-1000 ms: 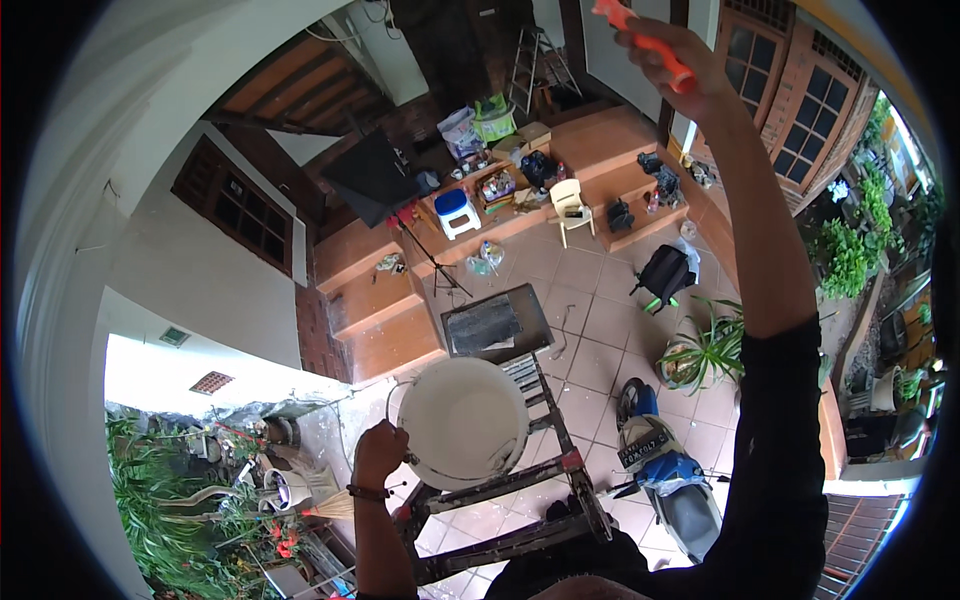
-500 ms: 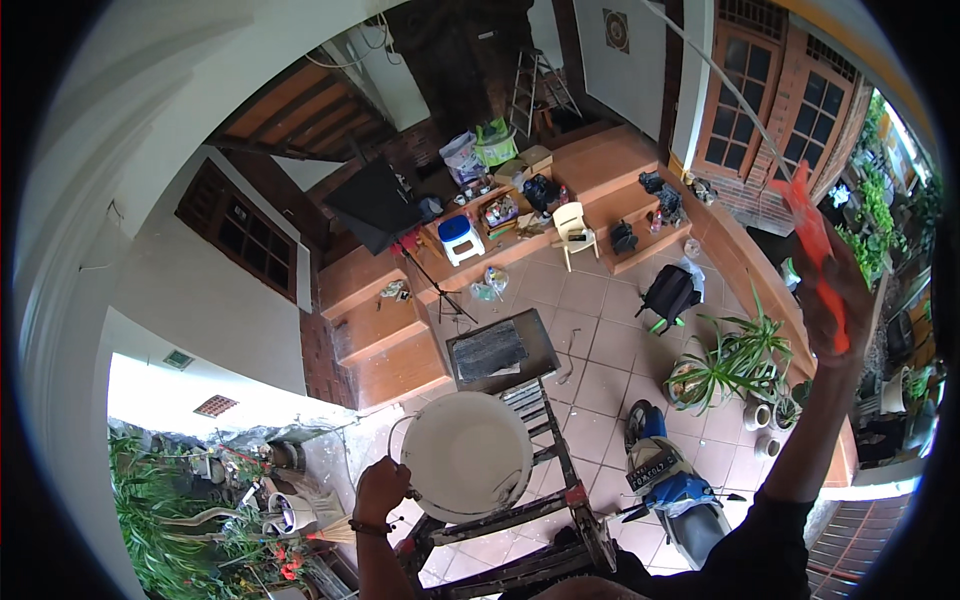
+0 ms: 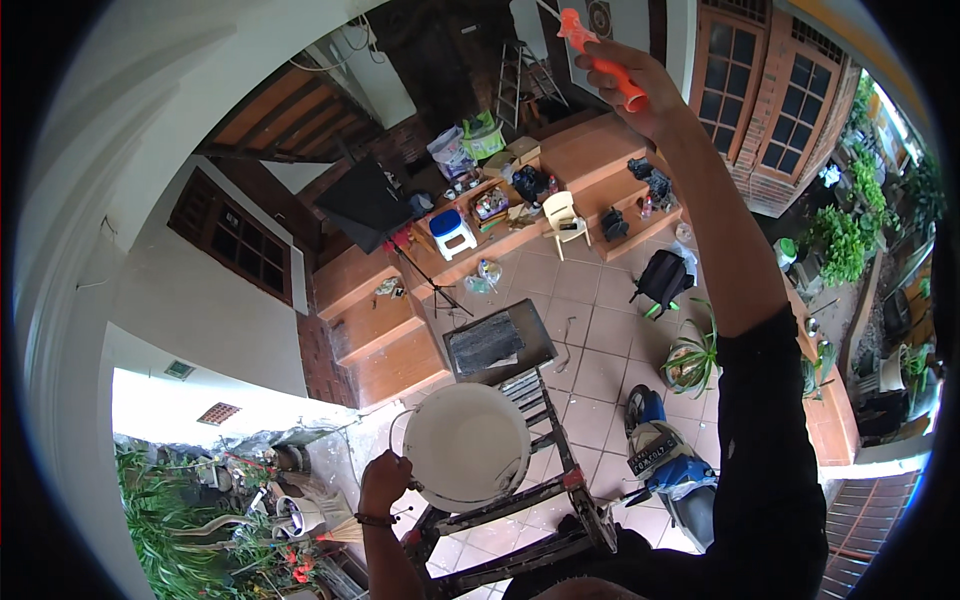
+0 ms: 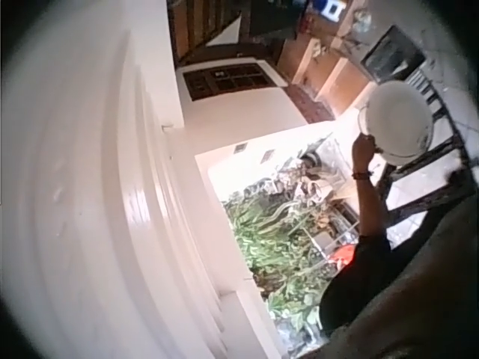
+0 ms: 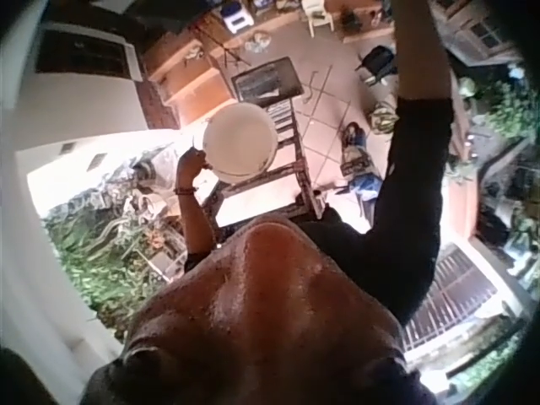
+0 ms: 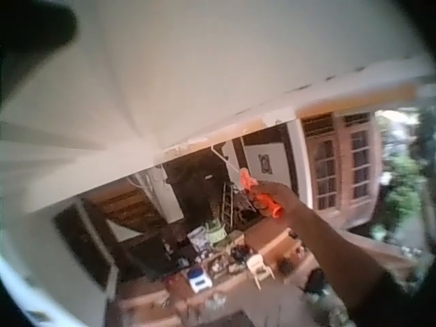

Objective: The recorder is painting a ceiling using a paint roller while standing on a ladder.

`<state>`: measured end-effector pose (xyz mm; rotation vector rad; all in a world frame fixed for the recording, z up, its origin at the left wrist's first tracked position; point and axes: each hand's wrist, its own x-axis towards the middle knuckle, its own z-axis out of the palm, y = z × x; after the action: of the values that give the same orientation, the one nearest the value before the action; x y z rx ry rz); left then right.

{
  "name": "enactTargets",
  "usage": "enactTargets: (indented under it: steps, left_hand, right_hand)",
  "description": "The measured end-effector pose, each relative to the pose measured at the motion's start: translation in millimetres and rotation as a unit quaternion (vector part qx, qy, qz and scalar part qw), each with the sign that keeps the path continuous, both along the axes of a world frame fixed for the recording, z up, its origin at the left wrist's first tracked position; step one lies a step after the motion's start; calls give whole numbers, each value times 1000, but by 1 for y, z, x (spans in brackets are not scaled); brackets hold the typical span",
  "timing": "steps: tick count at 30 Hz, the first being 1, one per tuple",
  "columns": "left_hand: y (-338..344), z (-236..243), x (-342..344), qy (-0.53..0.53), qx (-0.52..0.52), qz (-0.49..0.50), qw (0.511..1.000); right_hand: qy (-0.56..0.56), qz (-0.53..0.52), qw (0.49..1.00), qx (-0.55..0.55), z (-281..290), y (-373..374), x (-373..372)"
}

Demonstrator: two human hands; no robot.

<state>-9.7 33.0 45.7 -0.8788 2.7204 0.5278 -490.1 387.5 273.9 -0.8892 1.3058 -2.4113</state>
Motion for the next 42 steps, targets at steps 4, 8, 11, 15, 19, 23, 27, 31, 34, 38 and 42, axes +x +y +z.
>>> enactTargets:
  steps: [4,8,11,15,19,23,27,31,34,38,42]
  left_hand:
    - [2,4,-2,-12,-11,3,1000]
    - [3,7,4,11,4,4,1000]
    - [6,8,4,12,9,13,1000]
    - [1,0,7,-7,-12,-8,1000]
    - [0,0,4,-20,37,0,999]
    - [-11,-13,10,2,35,1,999]
    - [-6,-3,4,11,34,12,999]
    - [-6,-2,5,31,-27,-115,993]
    - [-2,0,-2,14,39,-8,999]
    - [-3,0,4,17,88,28,996]
    - [3,4,3,33,69,22,997]
  right_hand:
    - [11,3,1000,-6,-9,17,24]
    - [-17,-13,999,-32,-28,77,94]
    - [-22,-117,992,46,-34,143,160]
    - [-147,-375,915,-25,-51,170,221]
    - [-115,-133,984,-4,-82,208,236]
    - [-161,-71,984,14,-91,177,261]
    - [-226,-80,964,112,-121,175,289]
    - [-244,-20,929,279,-104,172,311]
    - [-212,34,884,414,-80,174,312]
    - [-154,156,821,527,-37,164,289]
    - [-69,264,767,581,-11,144,256]
